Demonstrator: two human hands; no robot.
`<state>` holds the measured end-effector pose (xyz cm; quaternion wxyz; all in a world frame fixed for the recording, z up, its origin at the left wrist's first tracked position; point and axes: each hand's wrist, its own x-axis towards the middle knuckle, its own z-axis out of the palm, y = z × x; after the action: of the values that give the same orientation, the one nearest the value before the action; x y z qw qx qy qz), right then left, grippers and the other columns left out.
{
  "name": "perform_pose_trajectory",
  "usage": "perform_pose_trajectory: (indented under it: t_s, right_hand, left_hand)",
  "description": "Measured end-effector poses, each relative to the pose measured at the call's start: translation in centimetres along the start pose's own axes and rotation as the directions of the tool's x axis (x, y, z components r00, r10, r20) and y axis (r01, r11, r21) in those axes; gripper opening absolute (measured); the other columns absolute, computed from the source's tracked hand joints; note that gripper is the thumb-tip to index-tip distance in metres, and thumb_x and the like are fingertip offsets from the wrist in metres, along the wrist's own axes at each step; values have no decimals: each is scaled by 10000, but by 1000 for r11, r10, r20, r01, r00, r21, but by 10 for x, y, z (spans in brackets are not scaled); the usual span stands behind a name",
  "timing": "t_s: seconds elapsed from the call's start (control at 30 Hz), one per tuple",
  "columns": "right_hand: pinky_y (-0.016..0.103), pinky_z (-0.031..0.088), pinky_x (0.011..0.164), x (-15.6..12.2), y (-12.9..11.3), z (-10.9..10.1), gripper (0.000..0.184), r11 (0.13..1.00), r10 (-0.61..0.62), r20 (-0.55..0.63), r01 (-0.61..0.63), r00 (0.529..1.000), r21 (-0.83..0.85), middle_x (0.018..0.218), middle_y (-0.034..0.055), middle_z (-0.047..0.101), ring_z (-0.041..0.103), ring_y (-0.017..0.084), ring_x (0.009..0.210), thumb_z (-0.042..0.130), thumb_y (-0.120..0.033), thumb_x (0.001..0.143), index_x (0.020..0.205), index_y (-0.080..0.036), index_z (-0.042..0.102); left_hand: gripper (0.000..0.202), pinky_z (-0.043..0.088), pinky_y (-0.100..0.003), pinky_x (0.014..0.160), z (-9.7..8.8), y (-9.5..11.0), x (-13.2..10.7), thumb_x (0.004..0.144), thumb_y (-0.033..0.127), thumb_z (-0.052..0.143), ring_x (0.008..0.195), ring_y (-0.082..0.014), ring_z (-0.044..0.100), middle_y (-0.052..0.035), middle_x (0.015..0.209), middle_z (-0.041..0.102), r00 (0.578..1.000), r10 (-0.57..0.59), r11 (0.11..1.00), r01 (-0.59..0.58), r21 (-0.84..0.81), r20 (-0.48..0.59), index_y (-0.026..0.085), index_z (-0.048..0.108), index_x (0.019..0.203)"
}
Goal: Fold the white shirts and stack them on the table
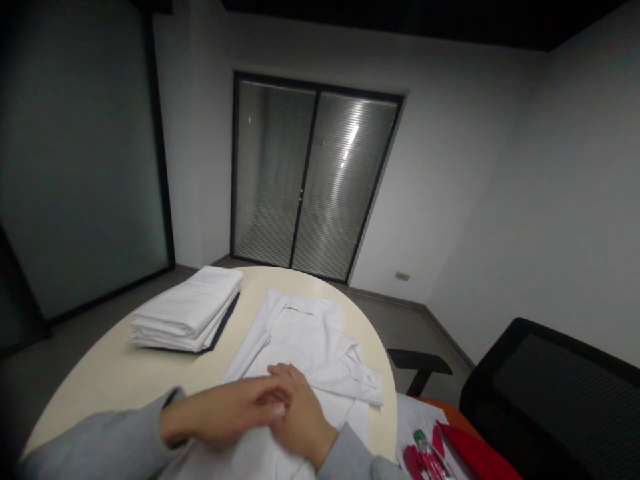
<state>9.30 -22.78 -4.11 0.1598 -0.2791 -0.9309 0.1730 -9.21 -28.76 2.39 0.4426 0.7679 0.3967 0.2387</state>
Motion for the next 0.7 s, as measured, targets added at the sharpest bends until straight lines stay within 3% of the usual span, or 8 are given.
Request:
perform_pose_trajectory:
  t_s: [0.03, 0.1, 0.2, 0.3, 0.37, 0.43, 0.5, 0.7]
  right_hand:
    - [436, 327, 1238, 0, -2, -1, 433, 1000, 12, -33, -12, 999, 21, 1456, 102, 626, 511, 252, 1393, 603, -252, 931, 1360, -208, 642]
    - [400, 371, 1206, 0, -5, -3, 441, 998, 51, -74, -47, 996, 50, 1438, 94, 633, 540, 248, 1351, 633, -252, 912, 1350, -203, 643]
    - [405, 322, 1237, 0, -8, -6, 476, 998, 67, -49, -66, 997, 21, 1482, 80, 600, 497, 258, 1397, 637, -310, 943, 1412, -232, 617]
    - [432, 266, 1273, -2, -6, -5, 483, 997, 80, -25, -80, 997, -9, 1529, 80, 565, 468, 266, 1436, 596, -345, 978, 1448, -233, 596]
    - [450, 249, 1285, -3, -4, -3, 484, 996, 92, -16, -92, 996, -14, 1564, 70, 536, 454, 274, 1456, 578, -364, 991, 1457, -235, 590]
    - [450, 251, 1288, -3, -3, -2, 484, 995, 96, -16, -96, 995, -17, 1575, 62, 527, 451, 272, 1462, 560, -368, 1001, 1466, -235, 582]
    - [444, 254, 1288, -3, -3, -1, 483, 995, 98, -22, -98, 995, -23, 1578, 67, 523, 451, 269, 1464, 552, -363, 1008, 1471, -227, 578]
    - [450, 258, 1284, -4, -3, -3, 461, 997, 74, -32, -75, 997, -15, 1561, 75, 539, 456, 268, 1458, 539, -379, 1027, 1461, -227, 578]
  left_hand:
    - [455, 559, -375, 977, -7, 3, 15, 999, 470, 503, 1104, -247, 716, -104, 1228, 755, 998, -66, 998, 66, 7, 0, 194, 630, 1338]
    - [476, 538, -393, 991, -17, -4, 42, 992, 457, 495, 1128, -271, 698, -151, 1233, 741, 983, -153, 971, 169, 168, -104, 134, 630, 1315]
    - [478, 472, -426, 1072, -33, -31, 73, 1019, 474, 442, 1224, -301, 649, -188, 1323, 692, 954, -206, 830, 289, 477, -219, 129, 660, 1268]
    - [484, 438, -521, 1089, -50, -52, 85, 1033, 508, 407, 1261, -351, 628, -200, 1332, 686, 933, -277, 714, 361, 600, -231, 157, 700, 1192]
    - [468, 344, -618, 1141, -63, -56, 86, 1008, 527, 482, 1389, -400, 518, -203, 1431, 629, 903, -280, 593, 429, 682, -324, 173, 697, 1227]
    - [443, 274, -665, 1161, -74, -52, 85, 971, 493, 585, 1473, -429, 405, -212, 1501, 571, 859, -272, 432, 512, 742, -434, 169, 694, 1254]
    - [406, 293, -648, 1149, -83, -42, 86, 920, 400, 685, 1481, -448, 379, -239, 1506, 556, 831, -256, 341, 555, 759, -493, 139, 707, 1231]
    - [351, 432, -535, 1035, -87, -5, 87, 983, 292, 597, 1379, -381, 488, -180, 1482, 575, 881, -62, 339, 460, 820, -469, 178, 650, 1311]
